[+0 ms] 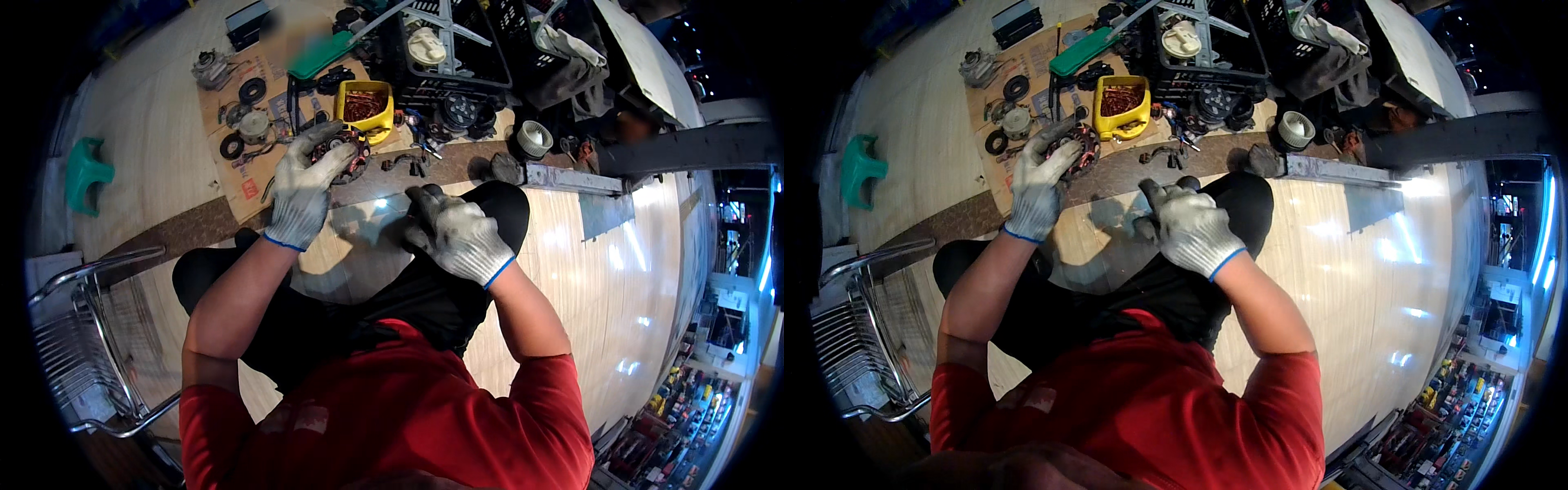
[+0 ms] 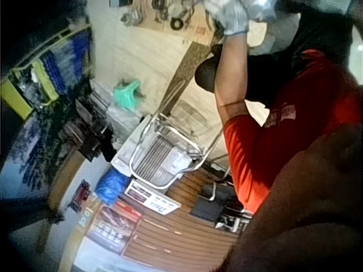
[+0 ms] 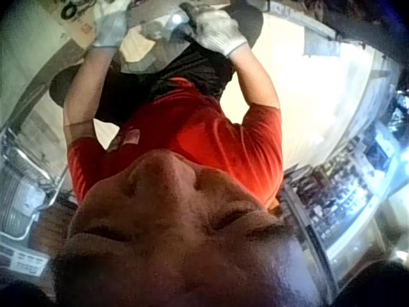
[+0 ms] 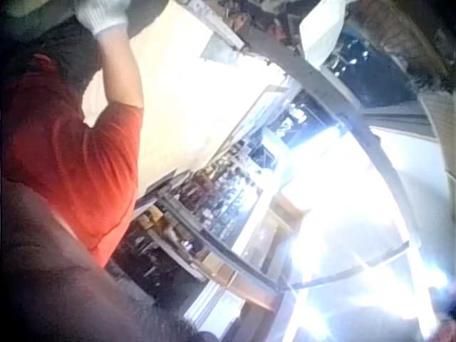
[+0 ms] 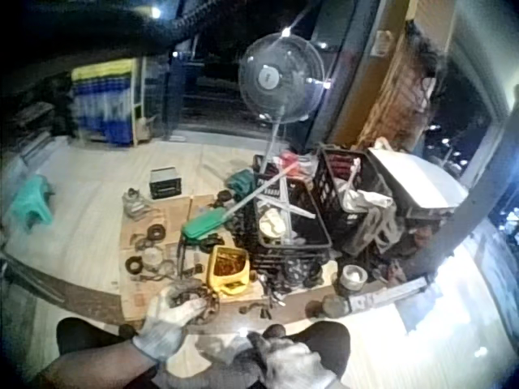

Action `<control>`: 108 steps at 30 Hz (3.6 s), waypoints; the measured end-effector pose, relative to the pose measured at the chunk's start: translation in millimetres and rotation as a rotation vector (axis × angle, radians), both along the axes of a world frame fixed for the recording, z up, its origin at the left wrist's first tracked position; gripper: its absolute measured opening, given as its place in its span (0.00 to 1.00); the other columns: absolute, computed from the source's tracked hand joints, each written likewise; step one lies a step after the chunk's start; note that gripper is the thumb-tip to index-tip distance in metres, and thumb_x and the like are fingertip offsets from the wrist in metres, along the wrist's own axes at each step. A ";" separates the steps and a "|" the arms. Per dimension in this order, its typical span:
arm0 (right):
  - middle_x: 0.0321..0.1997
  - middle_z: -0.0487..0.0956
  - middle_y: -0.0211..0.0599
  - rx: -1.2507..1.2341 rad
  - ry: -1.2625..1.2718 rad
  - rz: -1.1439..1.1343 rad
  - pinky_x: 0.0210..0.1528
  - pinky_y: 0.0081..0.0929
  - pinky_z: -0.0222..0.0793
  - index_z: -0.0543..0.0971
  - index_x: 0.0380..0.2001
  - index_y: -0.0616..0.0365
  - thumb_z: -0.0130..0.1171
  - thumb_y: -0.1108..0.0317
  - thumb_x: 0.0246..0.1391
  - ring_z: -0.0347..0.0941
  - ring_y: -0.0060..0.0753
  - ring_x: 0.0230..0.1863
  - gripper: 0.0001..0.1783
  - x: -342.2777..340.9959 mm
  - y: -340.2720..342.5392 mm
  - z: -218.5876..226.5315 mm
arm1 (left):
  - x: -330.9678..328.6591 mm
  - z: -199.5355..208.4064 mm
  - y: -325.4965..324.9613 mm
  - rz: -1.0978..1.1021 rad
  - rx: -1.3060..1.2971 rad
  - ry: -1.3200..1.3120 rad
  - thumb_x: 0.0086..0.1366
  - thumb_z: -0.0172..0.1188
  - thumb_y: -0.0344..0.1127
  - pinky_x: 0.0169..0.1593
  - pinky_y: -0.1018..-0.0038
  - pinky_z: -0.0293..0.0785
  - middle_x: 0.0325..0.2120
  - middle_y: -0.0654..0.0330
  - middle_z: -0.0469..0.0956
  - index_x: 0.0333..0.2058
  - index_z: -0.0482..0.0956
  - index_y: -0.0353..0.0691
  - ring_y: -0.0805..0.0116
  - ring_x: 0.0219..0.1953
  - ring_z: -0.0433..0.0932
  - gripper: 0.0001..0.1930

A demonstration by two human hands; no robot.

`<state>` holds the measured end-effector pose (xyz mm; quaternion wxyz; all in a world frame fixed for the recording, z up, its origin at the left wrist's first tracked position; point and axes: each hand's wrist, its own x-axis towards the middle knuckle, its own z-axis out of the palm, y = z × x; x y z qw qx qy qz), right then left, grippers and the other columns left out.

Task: The person winds a thin copper wire around a motor stator core by hand, pulling the wire tight through each slot.

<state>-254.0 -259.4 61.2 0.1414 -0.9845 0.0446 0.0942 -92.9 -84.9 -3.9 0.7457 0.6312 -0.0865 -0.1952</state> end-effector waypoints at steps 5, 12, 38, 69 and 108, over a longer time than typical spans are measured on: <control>0.59 0.73 0.56 0.298 0.169 -0.071 0.56 0.45 0.69 0.62 0.66 0.54 0.60 0.44 0.52 0.72 0.57 0.57 0.43 28.1 3.5 28.2 | -4.3 7.7 -2.5 -0.057 -0.082 0.021 0.58 0.69 0.34 0.52 0.74 0.77 0.46 0.52 0.77 0.52 0.74 0.27 0.67 0.46 0.78 0.25; 0.43 0.81 0.49 0.753 0.236 0.078 0.44 0.29 0.73 0.78 0.49 0.62 0.57 0.58 0.58 0.79 0.40 0.43 0.21 67.8 -8.3 -25.4 | -3.6 9.6 5.1 -0.127 -0.194 0.045 0.57 0.68 0.31 0.56 0.73 0.74 0.48 0.50 0.77 0.52 0.74 0.27 0.67 0.49 0.77 0.25; 0.40 0.81 0.47 0.470 -0.195 -0.006 0.45 0.36 0.75 0.80 0.44 0.60 0.52 0.64 0.61 0.78 0.48 0.44 0.14 -2.6 -3.9 -20.9 | 11.8 10.1 9.6 0.013 -0.434 0.312 0.63 0.61 0.27 0.54 0.64 0.79 0.47 0.46 0.77 0.53 0.70 0.28 0.57 0.49 0.79 0.21; 0.51 0.80 0.43 -0.600 0.417 -1.143 0.52 0.47 0.72 0.82 0.46 0.38 0.47 0.48 0.62 0.75 0.54 0.53 0.18 -511.7 -307.3 4.1 | 23.2 -35.5 20.8 -0.183 -0.265 0.169 0.71 0.51 0.40 0.69 0.64 0.58 0.63 0.47 0.65 0.63 0.63 0.32 0.56 0.65 0.65 0.27; 0.32 0.82 0.44 0.696 0.100 -0.086 0.42 0.36 0.73 0.81 0.42 0.58 0.55 0.60 0.59 0.79 0.45 0.36 0.15 77.4 -23.8 -8.4 | -11.9 28.9 16.6 -0.357 -0.209 0.182 0.55 0.62 0.29 0.54 0.66 0.78 0.47 0.52 0.77 0.54 0.70 0.30 0.63 0.48 0.79 0.27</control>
